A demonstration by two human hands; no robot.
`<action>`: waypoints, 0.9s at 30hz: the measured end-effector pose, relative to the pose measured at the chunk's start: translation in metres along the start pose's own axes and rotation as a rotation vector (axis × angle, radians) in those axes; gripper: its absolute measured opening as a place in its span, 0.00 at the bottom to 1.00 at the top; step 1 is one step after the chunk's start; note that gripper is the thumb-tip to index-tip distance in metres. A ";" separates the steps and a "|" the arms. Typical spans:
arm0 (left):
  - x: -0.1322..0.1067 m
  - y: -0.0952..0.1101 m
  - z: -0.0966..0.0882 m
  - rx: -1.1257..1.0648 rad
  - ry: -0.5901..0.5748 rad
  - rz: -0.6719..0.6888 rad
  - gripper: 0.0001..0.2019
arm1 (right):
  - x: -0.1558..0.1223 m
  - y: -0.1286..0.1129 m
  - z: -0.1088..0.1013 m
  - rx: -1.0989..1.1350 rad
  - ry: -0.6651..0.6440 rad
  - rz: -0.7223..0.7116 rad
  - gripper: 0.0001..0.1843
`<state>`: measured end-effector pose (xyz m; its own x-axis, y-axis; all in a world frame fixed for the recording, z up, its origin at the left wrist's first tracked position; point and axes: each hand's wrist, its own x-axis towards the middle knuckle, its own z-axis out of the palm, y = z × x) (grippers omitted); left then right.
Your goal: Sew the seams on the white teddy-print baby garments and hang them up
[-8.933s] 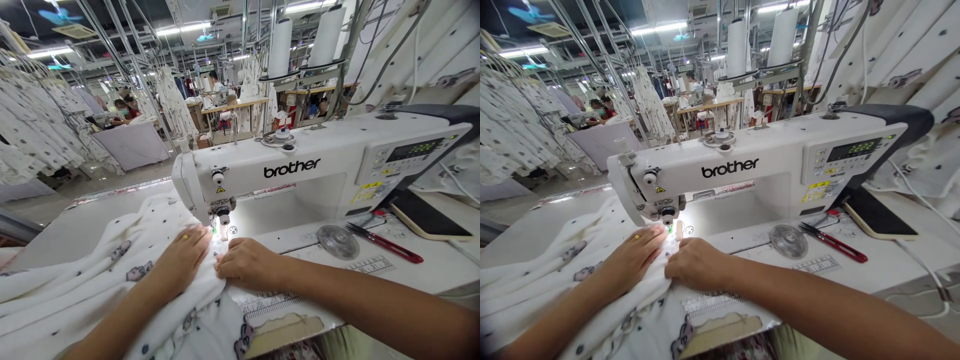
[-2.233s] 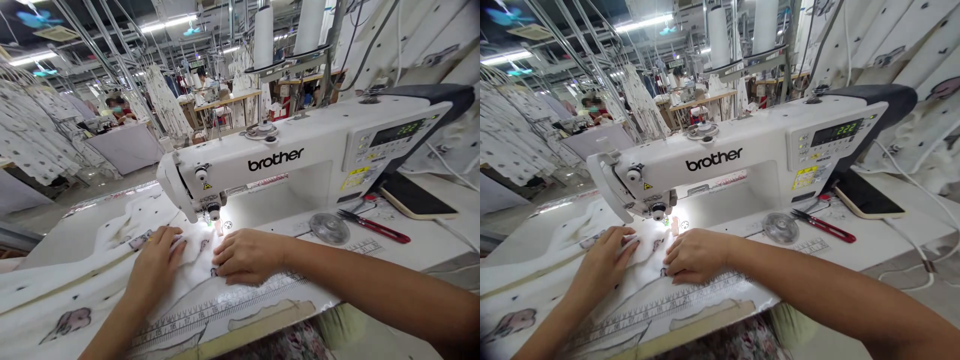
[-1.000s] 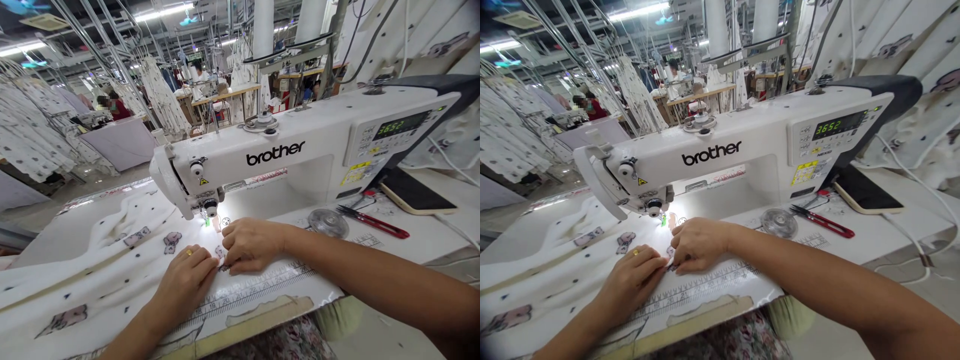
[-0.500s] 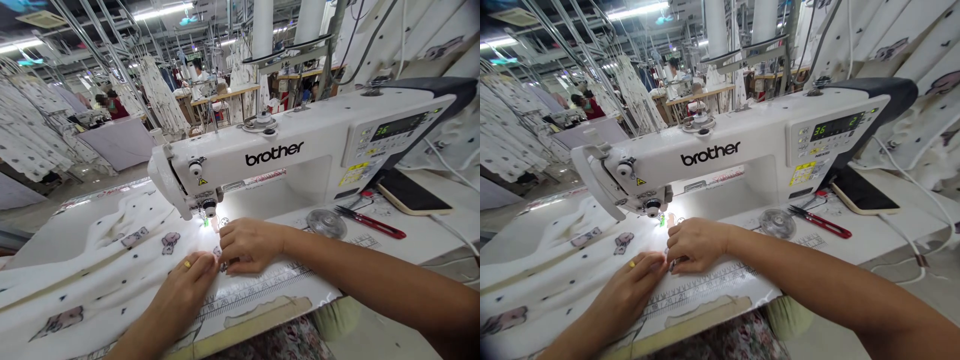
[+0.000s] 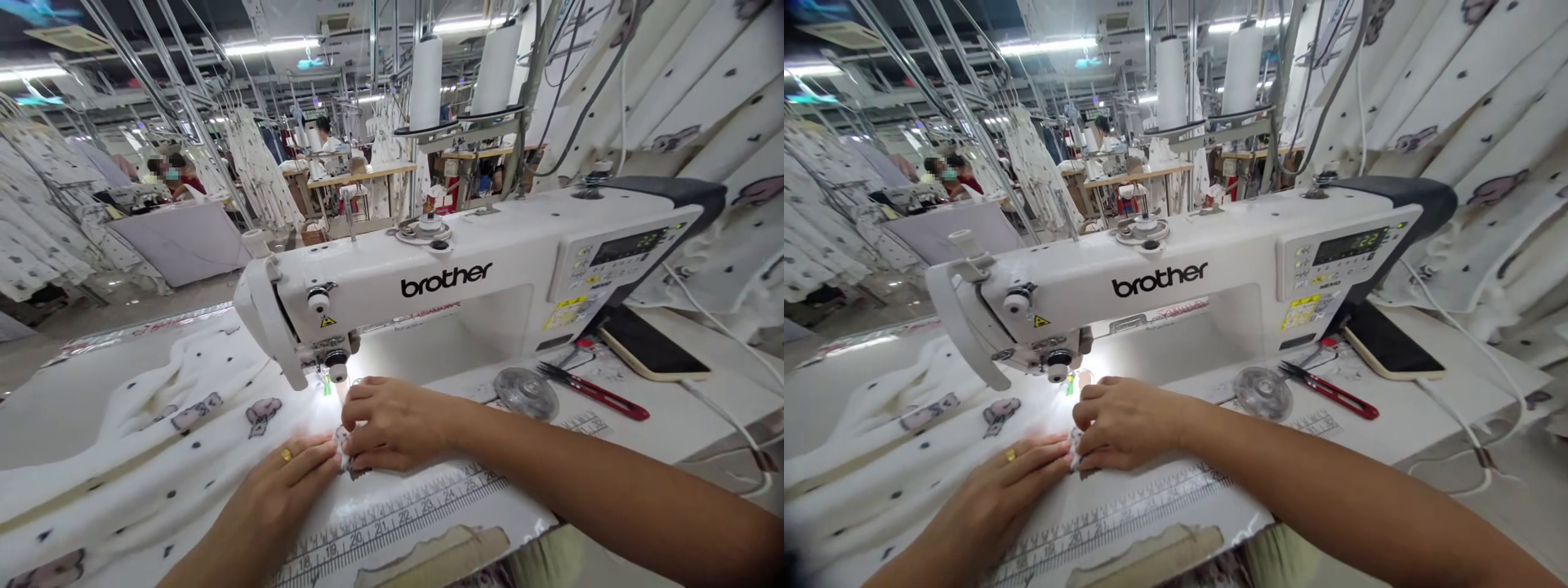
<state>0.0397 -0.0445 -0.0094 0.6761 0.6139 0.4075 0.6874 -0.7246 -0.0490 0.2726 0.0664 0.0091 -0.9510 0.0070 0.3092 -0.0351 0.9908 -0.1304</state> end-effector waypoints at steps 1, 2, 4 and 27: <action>-0.001 -0.007 0.002 -0.010 -0.013 -0.017 0.17 | 0.000 -0.001 0.001 -0.019 0.007 0.044 0.12; -0.001 -0.014 0.003 -0.023 -0.027 -0.041 0.17 | 0.001 -0.001 0.003 -0.040 0.012 0.086 0.12; 0.000 -0.027 0.005 -0.059 -0.067 -0.082 0.18 | 0.001 -0.001 0.005 -0.068 0.012 0.162 0.13; 0.009 -0.030 -0.001 -0.114 -0.041 -0.136 0.17 | 0.006 -0.002 0.008 -0.071 0.036 0.200 0.10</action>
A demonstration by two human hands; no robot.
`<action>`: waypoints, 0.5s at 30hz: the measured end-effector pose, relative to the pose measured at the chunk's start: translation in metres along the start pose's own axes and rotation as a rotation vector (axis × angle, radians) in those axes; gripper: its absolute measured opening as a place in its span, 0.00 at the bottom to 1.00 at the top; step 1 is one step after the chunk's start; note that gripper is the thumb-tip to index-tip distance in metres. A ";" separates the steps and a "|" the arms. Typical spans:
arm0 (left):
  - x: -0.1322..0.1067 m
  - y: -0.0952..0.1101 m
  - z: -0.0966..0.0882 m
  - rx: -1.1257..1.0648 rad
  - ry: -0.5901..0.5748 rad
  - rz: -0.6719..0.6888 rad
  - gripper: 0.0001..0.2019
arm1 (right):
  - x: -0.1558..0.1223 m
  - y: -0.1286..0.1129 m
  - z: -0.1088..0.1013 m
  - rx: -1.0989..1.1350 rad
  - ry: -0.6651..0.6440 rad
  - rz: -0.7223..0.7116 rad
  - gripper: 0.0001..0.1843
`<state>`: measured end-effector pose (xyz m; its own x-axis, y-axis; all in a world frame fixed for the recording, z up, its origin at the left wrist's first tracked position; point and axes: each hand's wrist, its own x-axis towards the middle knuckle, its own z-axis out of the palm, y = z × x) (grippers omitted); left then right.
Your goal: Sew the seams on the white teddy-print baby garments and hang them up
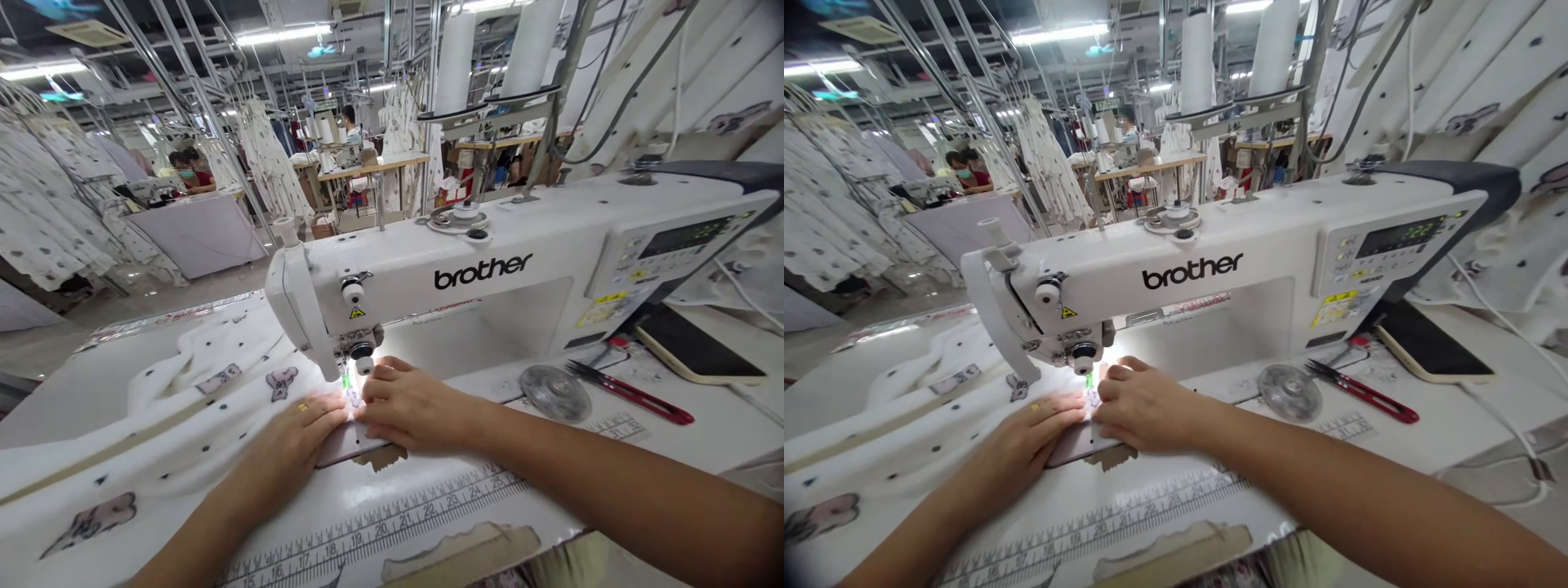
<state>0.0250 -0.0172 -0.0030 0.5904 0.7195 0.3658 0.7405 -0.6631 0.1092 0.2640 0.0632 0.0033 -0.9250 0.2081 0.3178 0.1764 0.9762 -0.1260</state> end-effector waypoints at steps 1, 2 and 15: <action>-0.001 -0.001 0.000 0.006 -0.003 0.005 0.17 | 0.000 0.000 0.000 0.000 0.002 0.008 0.10; -0.001 -0.003 0.001 0.014 -0.012 0.015 0.17 | 0.000 0.000 0.000 -0.005 0.002 0.018 0.10; -0.001 -0.038 0.018 0.094 -0.157 -0.075 0.28 | 0.001 0.006 0.005 -0.024 -0.022 0.190 0.26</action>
